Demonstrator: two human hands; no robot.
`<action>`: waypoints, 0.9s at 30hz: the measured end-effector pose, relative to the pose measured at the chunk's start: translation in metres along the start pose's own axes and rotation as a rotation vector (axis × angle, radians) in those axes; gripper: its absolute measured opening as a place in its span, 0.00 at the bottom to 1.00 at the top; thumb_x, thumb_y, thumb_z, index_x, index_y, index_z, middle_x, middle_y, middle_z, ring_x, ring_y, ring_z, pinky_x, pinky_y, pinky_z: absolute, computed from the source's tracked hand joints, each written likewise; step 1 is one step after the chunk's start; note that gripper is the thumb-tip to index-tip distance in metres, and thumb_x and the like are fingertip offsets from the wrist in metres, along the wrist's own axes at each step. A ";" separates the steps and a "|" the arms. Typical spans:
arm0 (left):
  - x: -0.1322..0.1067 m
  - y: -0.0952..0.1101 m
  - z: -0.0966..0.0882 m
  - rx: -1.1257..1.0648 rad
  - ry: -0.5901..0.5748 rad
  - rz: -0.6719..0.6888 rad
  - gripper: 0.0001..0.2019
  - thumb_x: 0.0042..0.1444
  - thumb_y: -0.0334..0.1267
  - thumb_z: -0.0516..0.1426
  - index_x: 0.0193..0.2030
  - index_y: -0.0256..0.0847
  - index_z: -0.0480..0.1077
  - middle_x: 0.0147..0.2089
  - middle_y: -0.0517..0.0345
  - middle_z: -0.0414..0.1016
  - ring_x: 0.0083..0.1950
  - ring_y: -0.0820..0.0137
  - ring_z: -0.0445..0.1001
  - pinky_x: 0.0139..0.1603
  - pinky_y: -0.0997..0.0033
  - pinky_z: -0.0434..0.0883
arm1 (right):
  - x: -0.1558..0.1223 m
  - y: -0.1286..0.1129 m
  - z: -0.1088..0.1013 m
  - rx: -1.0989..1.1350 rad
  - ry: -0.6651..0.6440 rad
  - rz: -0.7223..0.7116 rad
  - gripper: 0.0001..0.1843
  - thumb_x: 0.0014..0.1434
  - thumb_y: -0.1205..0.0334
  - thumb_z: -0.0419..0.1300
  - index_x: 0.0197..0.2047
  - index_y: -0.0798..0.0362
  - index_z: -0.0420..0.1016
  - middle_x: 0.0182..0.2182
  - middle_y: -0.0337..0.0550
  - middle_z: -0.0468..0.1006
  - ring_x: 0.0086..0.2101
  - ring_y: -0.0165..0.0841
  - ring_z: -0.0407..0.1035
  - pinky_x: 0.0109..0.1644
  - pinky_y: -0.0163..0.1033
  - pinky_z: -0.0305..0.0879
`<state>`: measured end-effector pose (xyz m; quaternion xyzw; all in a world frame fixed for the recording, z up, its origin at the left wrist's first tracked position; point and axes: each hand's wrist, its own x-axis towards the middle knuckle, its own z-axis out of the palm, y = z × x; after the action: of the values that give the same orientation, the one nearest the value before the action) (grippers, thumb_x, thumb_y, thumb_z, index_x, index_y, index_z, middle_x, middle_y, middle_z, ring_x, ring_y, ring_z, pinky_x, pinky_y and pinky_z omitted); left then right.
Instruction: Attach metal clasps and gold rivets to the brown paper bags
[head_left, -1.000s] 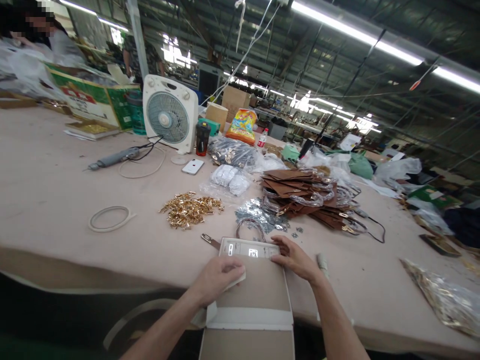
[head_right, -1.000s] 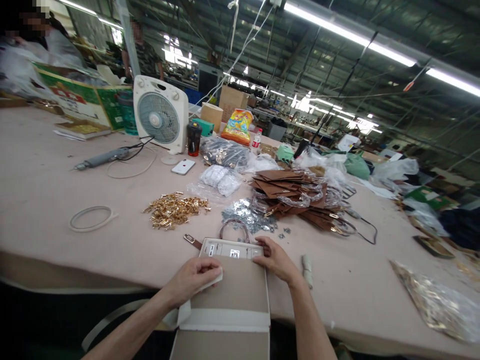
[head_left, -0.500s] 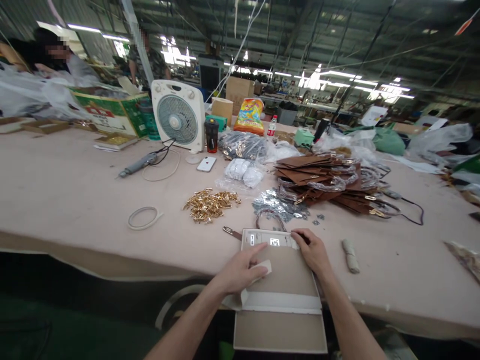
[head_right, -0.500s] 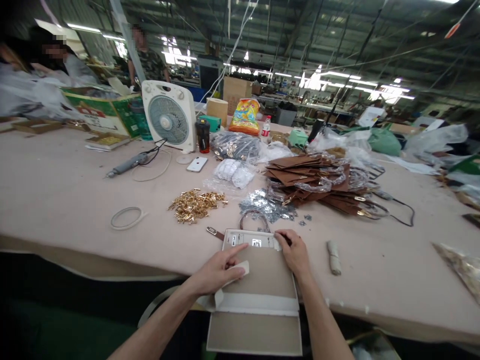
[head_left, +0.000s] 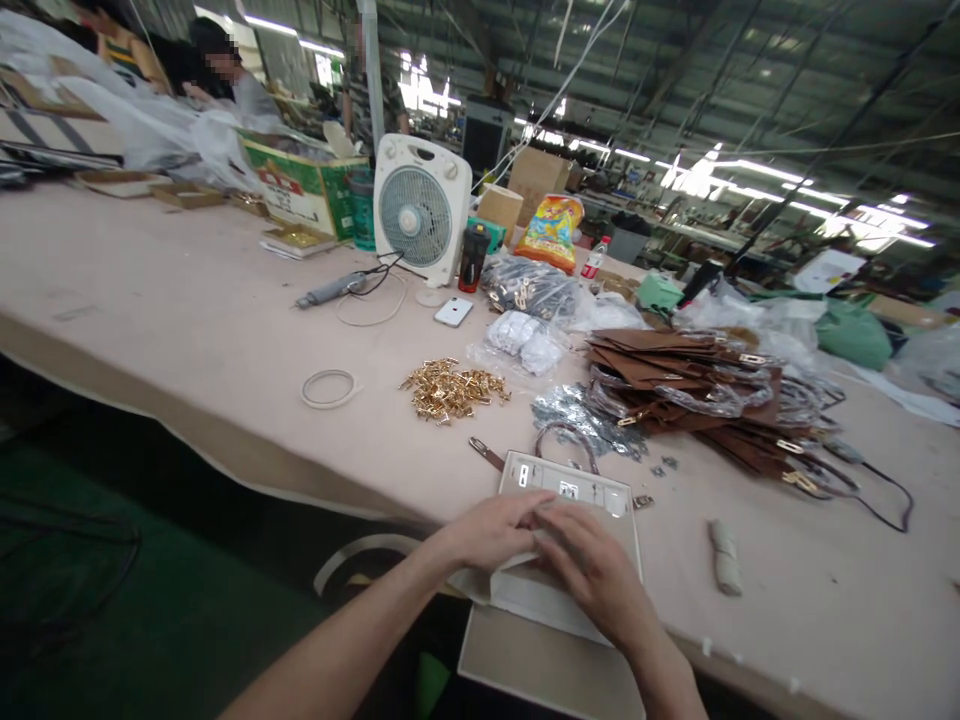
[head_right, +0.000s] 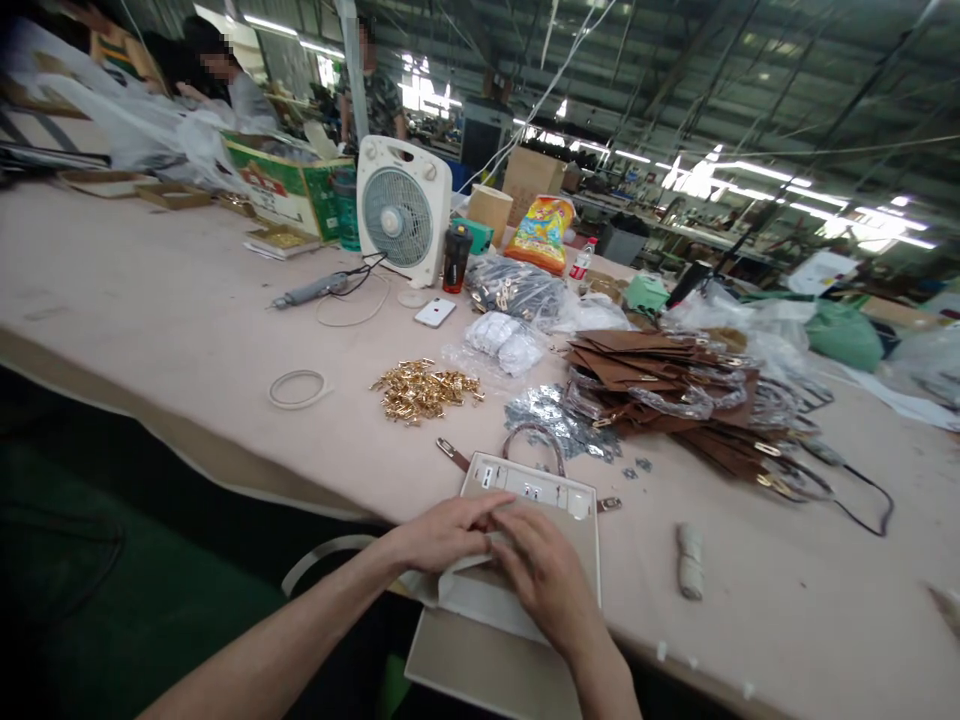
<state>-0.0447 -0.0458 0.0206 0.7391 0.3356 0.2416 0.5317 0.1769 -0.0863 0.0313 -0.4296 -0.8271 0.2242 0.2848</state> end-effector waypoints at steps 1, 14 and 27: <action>0.000 0.000 0.000 0.006 -0.002 0.015 0.37 0.56 0.34 0.56 0.75 0.38 0.60 0.72 0.47 0.68 0.70 0.54 0.67 0.73 0.56 0.61 | 0.001 0.001 0.004 0.004 -0.004 -0.002 0.17 0.72 0.57 0.59 0.61 0.42 0.77 0.54 0.48 0.80 0.56 0.44 0.74 0.61 0.52 0.74; -0.003 0.001 0.008 0.085 0.072 -0.031 0.13 0.62 0.40 0.58 0.48 0.39 0.79 0.38 0.57 0.82 0.38 0.65 0.77 0.39 0.72 0.69 | -0.001 -0.002 0.003 -0.007 0.016 0.104 0.09 0.74 0.58 0.56 0.45 0.46 0.77 0.40 0.45 0.79 0.42 0.41 0.75 0.47 0.44 0.72; -0.002 0.003 0.015 0.125 0.166 -0.032 0.13 0.62 0.40 0.56 0.35 0.38 0.81 0.29 0.61 0.78 0.32 0.70 0.71 0.33 0.74 0.62 | -0.009 0.006 0.012 0.116 0.059 0.117 0.10 0.75 0.57 0.52 0.41 0.47 0.71 0.38 0.44 0.74 0.40 0.39 0.71 0.45 0.42 0.69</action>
<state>-0.0351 -0.0572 0.0187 0.7428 0.4046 0.2722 0.4587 0.1764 -0.0921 0.0158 -0.4665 -0.7774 0.2751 0.3199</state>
